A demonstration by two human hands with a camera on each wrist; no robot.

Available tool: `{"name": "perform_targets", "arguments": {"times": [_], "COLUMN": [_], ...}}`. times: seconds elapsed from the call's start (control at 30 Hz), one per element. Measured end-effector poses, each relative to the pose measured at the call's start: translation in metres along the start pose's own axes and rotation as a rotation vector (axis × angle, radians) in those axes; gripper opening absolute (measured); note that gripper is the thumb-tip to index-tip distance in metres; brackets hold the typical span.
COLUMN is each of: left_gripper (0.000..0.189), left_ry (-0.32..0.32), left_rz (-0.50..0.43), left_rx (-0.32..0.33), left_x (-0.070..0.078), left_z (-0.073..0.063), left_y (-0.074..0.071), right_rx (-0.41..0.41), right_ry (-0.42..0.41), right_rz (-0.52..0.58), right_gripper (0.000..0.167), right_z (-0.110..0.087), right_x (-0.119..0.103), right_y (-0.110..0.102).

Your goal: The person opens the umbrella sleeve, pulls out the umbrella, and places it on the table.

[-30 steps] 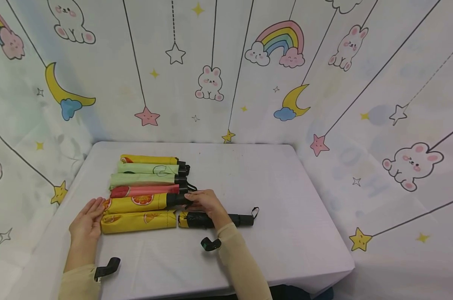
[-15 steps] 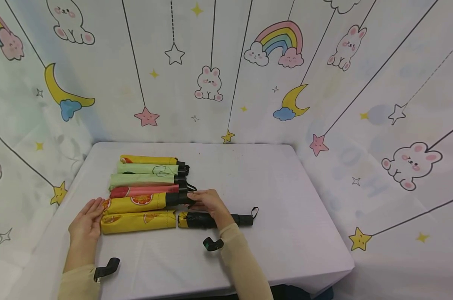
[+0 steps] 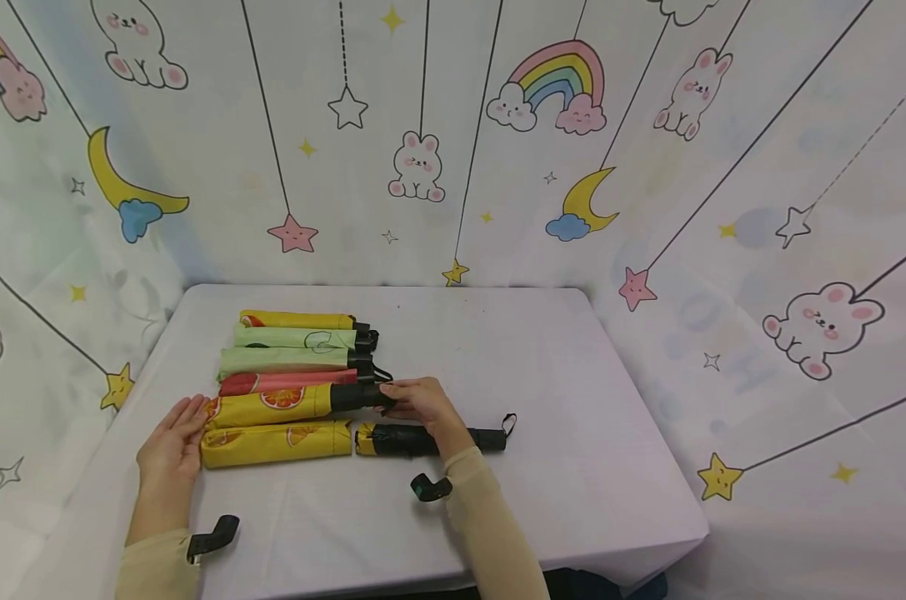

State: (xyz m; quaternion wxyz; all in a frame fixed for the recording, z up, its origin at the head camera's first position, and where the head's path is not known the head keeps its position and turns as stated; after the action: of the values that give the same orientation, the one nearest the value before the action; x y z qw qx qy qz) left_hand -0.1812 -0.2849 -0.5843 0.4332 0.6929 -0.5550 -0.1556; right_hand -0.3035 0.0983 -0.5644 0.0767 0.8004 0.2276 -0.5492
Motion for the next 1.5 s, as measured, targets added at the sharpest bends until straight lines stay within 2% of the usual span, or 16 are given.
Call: {"name": "perform_targets", "arguments": {"times": [0.37, 0.63, 1.1, 1.5], "left_gripper": [0.066, 0.067, 0.070, 0.068], "left_ry": [-0.010, -0.018, -0.024, -0.016], "left_rz": [-0.008, -0.034, -0.038, -0.036], "left_rx": [-0.005, -0.011, -0.013, -0.017], "left_x": [0.000, 0.000, 0.001, 0.000], "left_z": [-0.003, -0.005, -0.005, -0.003], "left_y": [0.000, 0.000, 0.001, 0.003], "right_rx": [0.012, 0.021, 0.035, 0.038], "right_ry": [0.003, 0.003, 0.016, -0.012], "right_rz": [-0.024, 0.002, 0.010, 0.027], "right_gripper": [0.044, 0.046, 0.046, 0.046], "right_z": [-0.004, -0.008, -0.014, -0.015], "right_x": [0.000, 0.000, 0.000, 0.005], "right_y": [-0.008, -0.015, -0.016, -0.021]}}
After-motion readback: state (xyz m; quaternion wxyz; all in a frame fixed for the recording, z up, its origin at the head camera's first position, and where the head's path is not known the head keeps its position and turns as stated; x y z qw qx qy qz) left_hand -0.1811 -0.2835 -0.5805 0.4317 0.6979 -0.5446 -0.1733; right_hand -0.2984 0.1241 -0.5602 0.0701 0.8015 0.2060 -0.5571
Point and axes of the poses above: each hand's wrist, its own z-axis towards the middle knuckle, its own y-axis out of the palm, x = y × z, the point moved 5 cm from there along z, towards the middle knuckle, and after that the axes turned 13 degrees about -z, right-handed, at the moved point
